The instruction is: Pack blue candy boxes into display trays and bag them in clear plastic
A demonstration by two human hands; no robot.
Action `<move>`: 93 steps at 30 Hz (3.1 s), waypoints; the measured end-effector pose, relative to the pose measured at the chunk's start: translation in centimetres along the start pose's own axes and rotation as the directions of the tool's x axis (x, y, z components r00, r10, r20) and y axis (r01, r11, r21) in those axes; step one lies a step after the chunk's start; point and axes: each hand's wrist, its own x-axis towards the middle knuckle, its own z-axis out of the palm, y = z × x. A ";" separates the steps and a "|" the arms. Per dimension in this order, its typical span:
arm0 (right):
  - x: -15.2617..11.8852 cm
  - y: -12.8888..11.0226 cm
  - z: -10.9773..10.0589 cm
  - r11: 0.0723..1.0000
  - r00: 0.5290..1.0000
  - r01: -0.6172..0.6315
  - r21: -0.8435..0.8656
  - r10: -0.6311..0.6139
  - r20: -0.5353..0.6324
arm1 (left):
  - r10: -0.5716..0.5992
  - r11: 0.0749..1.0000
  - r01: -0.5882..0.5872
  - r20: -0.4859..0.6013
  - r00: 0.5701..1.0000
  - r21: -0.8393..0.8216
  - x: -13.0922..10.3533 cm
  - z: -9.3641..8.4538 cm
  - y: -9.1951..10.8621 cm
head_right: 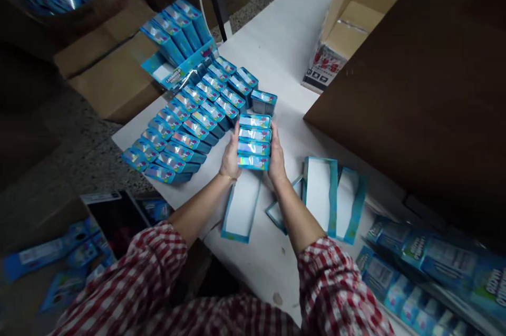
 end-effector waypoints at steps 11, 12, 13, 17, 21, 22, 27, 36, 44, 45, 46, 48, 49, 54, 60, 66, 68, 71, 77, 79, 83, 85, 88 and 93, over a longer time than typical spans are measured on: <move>-15.0 1.7 2.8 0.993 0.992 -0.107 0.048 0.110 -0.061 | -0.094 0.981 0.083 0.052 0.994 0.176 -12.5 -1.8 0.2; -14.8 2.2 2.8 0.995 0.992 -0.098 0.014 0.099 -0.077 | -0.100 0.982 0.089 0.063 0.993 0.165 -12.3 -1.8 -0.6; -14.6 2.5 2.8 0.996 0.991 -0.090 -0.001 0.089 -0.096 | -0.101 0.985 0.090 0.072 0.992 0.149 -12.0 -1.8 -1.2; -13.7 2.2 2.4 0.998 0.983 -0.066 0.012 0.067 -0.168 | -0.140 0.984 0.132 0.064 0.988 0.121 -11.1 -2.1 -3.2; -13.0 0.9 0.9 0.980 0.988 -0.034 -0.196 0.004 -0.153 | -0.112 0.969 0.109 0.002 0.994 0.220 -11.3 -2.6 -3.9; -12.8 0.6 0.4 0.959 0.990 0.009 -0.284 -0.048 -0.132 | -0.071 0.969 0.069 0.001 0.997 0.236 -11.5 -2.6 -3.9; -12.2 -1.2 -1.4 0.628 0.865 0.459 -0.628 -0.152 0.479 | 0.006 0.960 -0.034 0.100 0.995 0.278 -13.4 -2.7 -4.4; 4.6 -3.8 -3.0 0.522 0.939 0.343 -0.781 -0.223 0.263 | -0.058 0.868 -0.044 0.189 0.980 0.494 -15.9 -3.8 -7.5; 16.7 -2.5 0.3 0.475 0.989 0.144 -0.868 -0.035 0.144 | -0.052 0.765 -0.110 0.231 0.972 0.635 -15.9 -4.1 -9.5; 16.1 -2.4 -0.1 0.473 0.990 0.138 -0.870 -0.047 0.132 | -0.065 0.759 -0.103 0.233 0.970 0.643 -15.9 -4.1 -9.5; 15.1 -2.5 -0.8 0.478 0.989 0.145 -0.866 -0.075 0.124 | -0.076 0.754 -0.100 0.237 0.969 0.649 -15.9 -4.0 -9.5; 11.7 -3.1 -2.8 0.506 0.979 0.195 -0.840 -0.158 0.132 | -0.095 0.746 -0.086 0.234 0.968 0.660 -15.9 -3.9 -9.6; 9.2 -3.9 -4.1 0.523 0.968 0.234 -0.819 -0.204 0.146 | -0.105 0.744 -0.074 0.224 0.969 0.665 -15.9 -3.8 -9.6; -7.6 -9.7 -8.4 0.634 0.898 0.439 -0.637 -0.319 0.302 | -0.131 0.771 -0.023 0.194 0.972 0.636 -15.4 -3.7 -9.7; -19.9 -6.4 -5.1 0.594 0.765 0.618 -0.516 -0.304 0.567 | -0.029 0.882 -0.067 0.196 0.980 0.466 -17.3 -6.2 -8.0; -20.4 1.5 -1.0 0.284 0.771 0.611 -0.739 -0.427 0.473 | 0.298 0.649 0.128 -0.405 0.865 0.750 -17.6 -13.7 -3.4; -20.7 2.1 -0.6 0.271 0.771 0.592 -0.759 -0.466 0.435 | 0.357 0.545 0.221 -0.462 0.812 0.809 -15.9 -16.3 -2.0; -21.4 1.2 -0.8 0.294 0.792 0.553 -0.780 -0.475 0.383 | 0.301 0.430 0.245 -0.394 0.868 0.869 -13.3 -18.4 -1.2; -22.4 -2.5 -1.0 0.349 0.764 0.573 -0.741 -0.555 0.329 | 0.202 0.250 0.237 -0.290 0.936 0.939 -13.9 -17.4 -1.5; -22.6 -3.2 -0.2 0.377 0.738 0.624 -0.684 -0.571 0.359 | 0.189 0.204 0.211 -0.250 0.950 0.956 -14.5 -17.2 -1.3; -22.1 -4.6 3.0 0.451 0.707 0.699 -0.555 -0.550 0.443 | 0.166 0.145 0.187 -0.210 0.963 0.972 -14.3 -18.5 -0.5; -21.3 -5.5 5.3 0.458 0.690 0.722 -0.518 -0.536 0.487 | 0.165 0.144 0.156 -0.179 0.970 0.977 -14.1 -19.4 -0.2; -19.7 -6.9 8.9 0.435 0.684 0.728 -0.529 -0.502 0.529 | 0.175 0.202 0.020 -0.056 0.983 0.979 -15.1 -20.2 -0.1; -20.5 -7.3 10.4 0.413 0.733 0.679 -0.607 -0.351 0.582 | 0.175 0.284 -0.290 0.247 0.953 0.914 -20.7 -17.6 1.5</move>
